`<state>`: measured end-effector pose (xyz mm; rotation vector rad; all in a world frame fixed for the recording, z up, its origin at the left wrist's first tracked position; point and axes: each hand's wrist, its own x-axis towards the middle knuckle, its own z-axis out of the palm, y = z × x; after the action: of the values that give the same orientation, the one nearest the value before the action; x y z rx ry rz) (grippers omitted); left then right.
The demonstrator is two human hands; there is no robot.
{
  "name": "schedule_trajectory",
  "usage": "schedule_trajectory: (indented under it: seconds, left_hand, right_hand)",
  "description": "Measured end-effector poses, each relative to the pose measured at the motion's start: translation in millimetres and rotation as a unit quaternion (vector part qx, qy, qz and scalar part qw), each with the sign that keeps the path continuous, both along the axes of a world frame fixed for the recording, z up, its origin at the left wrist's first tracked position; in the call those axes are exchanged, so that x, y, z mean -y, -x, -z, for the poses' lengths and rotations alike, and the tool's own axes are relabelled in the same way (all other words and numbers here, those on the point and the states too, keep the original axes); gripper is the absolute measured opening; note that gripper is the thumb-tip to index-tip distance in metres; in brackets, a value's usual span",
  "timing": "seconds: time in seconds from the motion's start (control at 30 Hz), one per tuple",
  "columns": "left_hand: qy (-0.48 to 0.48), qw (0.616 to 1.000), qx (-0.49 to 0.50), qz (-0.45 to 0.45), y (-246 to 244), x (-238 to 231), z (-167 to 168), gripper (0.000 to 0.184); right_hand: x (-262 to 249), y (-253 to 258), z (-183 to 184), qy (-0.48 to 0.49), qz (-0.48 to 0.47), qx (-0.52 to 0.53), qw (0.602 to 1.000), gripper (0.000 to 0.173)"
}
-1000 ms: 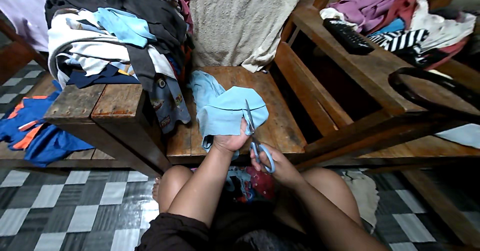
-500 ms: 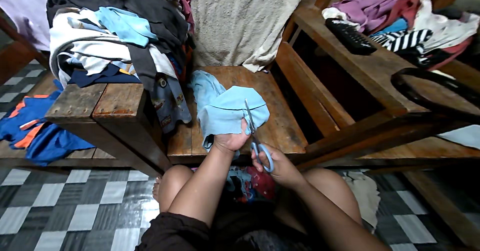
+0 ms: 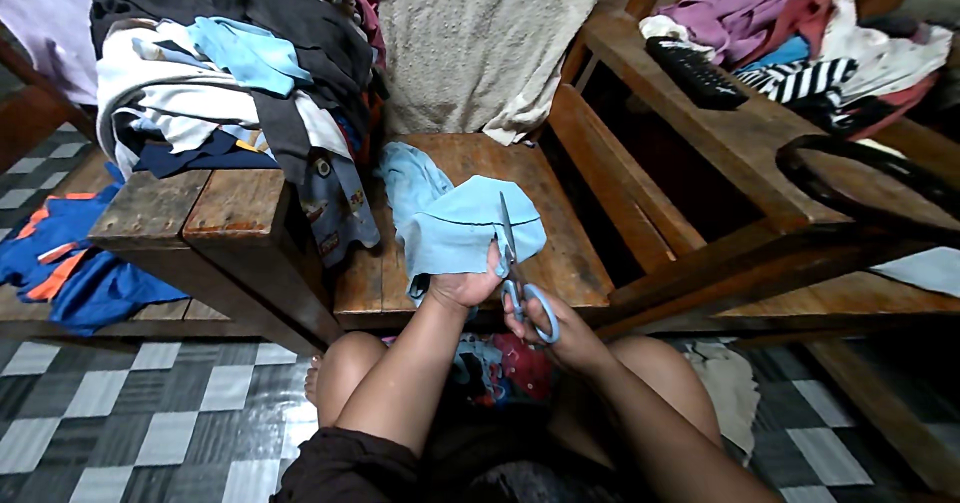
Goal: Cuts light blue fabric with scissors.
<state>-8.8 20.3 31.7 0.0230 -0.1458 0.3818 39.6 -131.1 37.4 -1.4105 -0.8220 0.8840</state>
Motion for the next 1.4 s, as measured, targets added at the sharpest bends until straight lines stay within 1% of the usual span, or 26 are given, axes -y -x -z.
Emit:
schedule_trajectory:
  seconds: [0.17, 0.23, 0.37, 0.43, 0.47, 0.5, 0.53, 0.6, 0.7, 0.8, 0.87, 0.9, 0.93, 0.97, 1.0, 1.03, 1.07, 1.1, 1.13, 1.2, 1.23, 1.3, 1.33, 1.4]
  left_hand:
    - [0.009, 1.000, -0.009, 0.002, -0.5, -0.2, 1.6, 0.043]
    - [-0.002, 1.000, -0.010, -0.004, 0.1, 0.2, 1.9, 0.043]
    - [-0.017, 1.000, -0.016, -0.014, 1.2, 0.3, 2.3, 0.040]
    - [-0.011, 1.000, -0.009, -0.008, 2.1, 0.5, 1.4, 0.040]
    - [-0.003, 1.000, -0.010, -0.003, 2.6, 1.0, 1.7, 0.039]
    - [0.002, 1.000, -0.006, 0.000, 2.9, 1.8, 3.0, 0.037]
    - [-0.002, 1.000, 0.001, -0.001, 3.0, 3.1, 4.5, 0.034]
    - [-0.013, 1.000, 0.010, 0.003, 3.0, 4.1, 6.4, 0.031]
    - [-0.031, 0.999, 0.013, 0.013, 2.8, 2.8, 5.8, 0.031]
    - [-0.062, 0.998, 0.002, -0.005, 2.3, 2.9, 5.1, 0.034]
    - [-0.132, 0.990, -0.041, -0.029, 3.3, -1.8, 2.3, 0.039]
    - [-0.170, 0.981, -0.080, -0.045, 5.5, -6.6, -0.6, 0.035]
    - [-0.206, 0.964, -0.153, -0.069, 9.6, -11.6, -6.2, 0.027]
    - [-0.246, 0.933, -0.246, -0.088, 13.8, -17.5, -14.3, 0.023]
    - [-0.282, 0.893, -0.336, -0.102, 15.2, -23.5, -22.6, 0.021]
    - [-0.301, 0.861, -0.392, -0.120, 14.8, -28.7, -26.8, 0.022]
    - [-0.302, 0.847, -0.412, -0.146, 14.0, -32.1, -26.2, 0.023]
    - [-0.283, 0.852, -0.405, -0.175, 12.8, -33.6, -22.8, 0.025]
    - [-0.253, 0.867, -0.382, -0.199, 11.7, -33.2, -20.0, 0.026]
    - [-0.180, 0.903, -0.328, -0.212, 11.1, -30.1, -21.6, 0.028]
    - [-0.146, 0.921, -0.300, -0.204, 10.9, -30.1, -21.5, 0.030]
    - [-0.096, 0.945, -0.261, -0.172, 12.5, -29.7, -24.1, 0.048]
    - [-0.078, 0.952, -0.249, -0.159, 13.9, -29.3, -25.5, 0.057]
    - [-0.068, 0.958, -0.242, -0.142, 18.3, -28.1, -28.4, 0.068]
  right_hand:
    - [-1.6, 3.4, -1.4, -0.002, 0.017, -0.002, 1.000, 0.017]
    - [-1.6, 4.9, -1.0, 0.000, 0.024, -0.004, 1.000, 0.011]
    - [-0.4, 4.9, -0.8, -0.002, 0.023, -0.006, 1.000, 0.010]
    - [-0.1, 2.9, -1.6, -0.001, 0.021, 0.008, 1.000, 0.013]
    - [0.1, 2.1, -2.6, 0.001, 0.021, 0.017, 1.000, 0.018]
    - [0.4, 1.2, -2.6, -0.001, 0.019, 0.025, 1.000, 0.027]
    - [0.2, 0.8, -3.0, -0.001, 0.021, 0.030, 0.999, 0.033]
    - [-0.3, 0.4, -4.1, -0.001, 0.026, 0.035, 0.999, 0.037]
    - [-0.7, 0.1, -4.1, -0.009, 0.025, 0.030, 0.999, 0.032]
    - [-0.4, 1.0, -5.1, -0.007, 0.032, 0.025, 0.999, 0.024]
    - [1.1, 0.3, -5.0, -0.006, 0.040, 0.013, 0.999, 0.022]
    - [2.6, -0.9, -5.1, -0.008, 0.042, 0.005, 0.999, 0.022]
    - [4.9, -2.7, -4.8, -0.011, 0.042, -0.006, 0.999, 0.025]
    - [7.4, -5.2, -3.5, -0.015, 0.041, -0.019, 0.999, 0.030]
    - [9.8, -7.9, -1.5, -0.019, 0.040, -0.029, 0.999, 0.034]
    - [12.0, -10.8, 0.8, -0.023, 0.035, -0.037, 0.998, 0.039]
    - [13.7, -12.7, 2.9, -0.027, 0.027, -0.043, 0.998, 0.043]
    - [14.5, -13.6, 4.9, -0.028, 0.021, -0.047, 0.998, 0.045]
    - [14.7, -13.5, 6.5, -0.026, 0.015, -0.051, 0.998, 0.046]
    - [14.3, -12.7, 9.4, -0.017, 0.000, -0.054, 0.998, 0.048]
    - [13.8, -12.8, 11.1, -0.014, -0.007, -0.058, 0.998, 0.048]
    - [13.8, -14.2, 14.1, -0.008, -0.021, -0.068, 0.997, 0.046]
    - [14.4, -15.4, 14.9, 0.001, -0.027, -0.069, 0.997, 0.044]
    - [16.0, -18.1, 14.6, 0.031, -0.037, -0.060, 0.997, 0.043]
